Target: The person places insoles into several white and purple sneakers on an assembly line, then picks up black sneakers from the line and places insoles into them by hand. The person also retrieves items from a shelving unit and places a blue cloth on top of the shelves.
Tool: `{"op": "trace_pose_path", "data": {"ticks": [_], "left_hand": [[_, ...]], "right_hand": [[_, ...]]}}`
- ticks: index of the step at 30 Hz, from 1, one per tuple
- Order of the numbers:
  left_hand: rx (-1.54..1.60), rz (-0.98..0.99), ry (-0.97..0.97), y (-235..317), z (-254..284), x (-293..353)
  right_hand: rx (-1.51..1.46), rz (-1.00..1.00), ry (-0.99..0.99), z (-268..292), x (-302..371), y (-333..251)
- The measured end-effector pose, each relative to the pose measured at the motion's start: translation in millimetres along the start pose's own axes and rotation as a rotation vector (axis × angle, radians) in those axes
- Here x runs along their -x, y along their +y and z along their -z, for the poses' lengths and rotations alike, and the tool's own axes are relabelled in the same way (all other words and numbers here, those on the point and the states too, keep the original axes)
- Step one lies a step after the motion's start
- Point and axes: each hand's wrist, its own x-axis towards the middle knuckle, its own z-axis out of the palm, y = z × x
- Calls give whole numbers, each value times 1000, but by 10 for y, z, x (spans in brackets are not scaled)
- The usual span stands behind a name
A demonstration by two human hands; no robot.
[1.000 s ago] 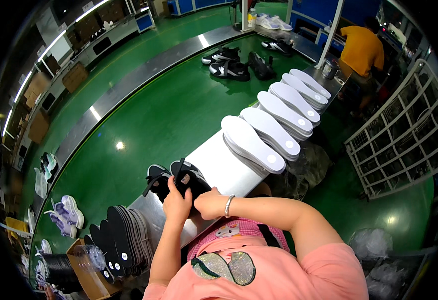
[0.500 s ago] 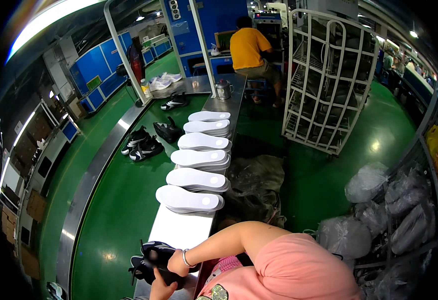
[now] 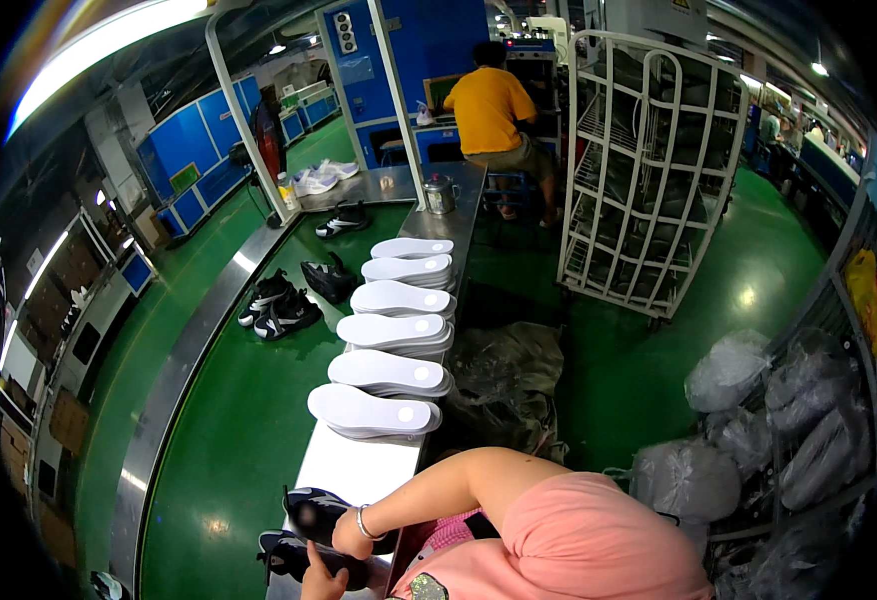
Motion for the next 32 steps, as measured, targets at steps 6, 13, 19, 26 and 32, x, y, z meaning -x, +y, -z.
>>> {"op": "trace_pose_path", "data": {"ticks": [6, 13, 19, 26, 32], "left_hand": [[111, 250, 201, 510, 174, 136], [592, 92, 235, 112, 37, 7], [270, 256, 398, 229, -43, -219], [39, 305, 550, -15, 249, -625], [65, 866, 795, -687, 919, -279]], "right_hand": [[-20, -29, 159, -200, -20, 33], [34, 56, -13, -43, 53, -26], [33, 91, 46, -200, 54, 10], [-98, 440, 622, 198, 314, 176], [-118, 401, 437, 547, -111, 716]]}}
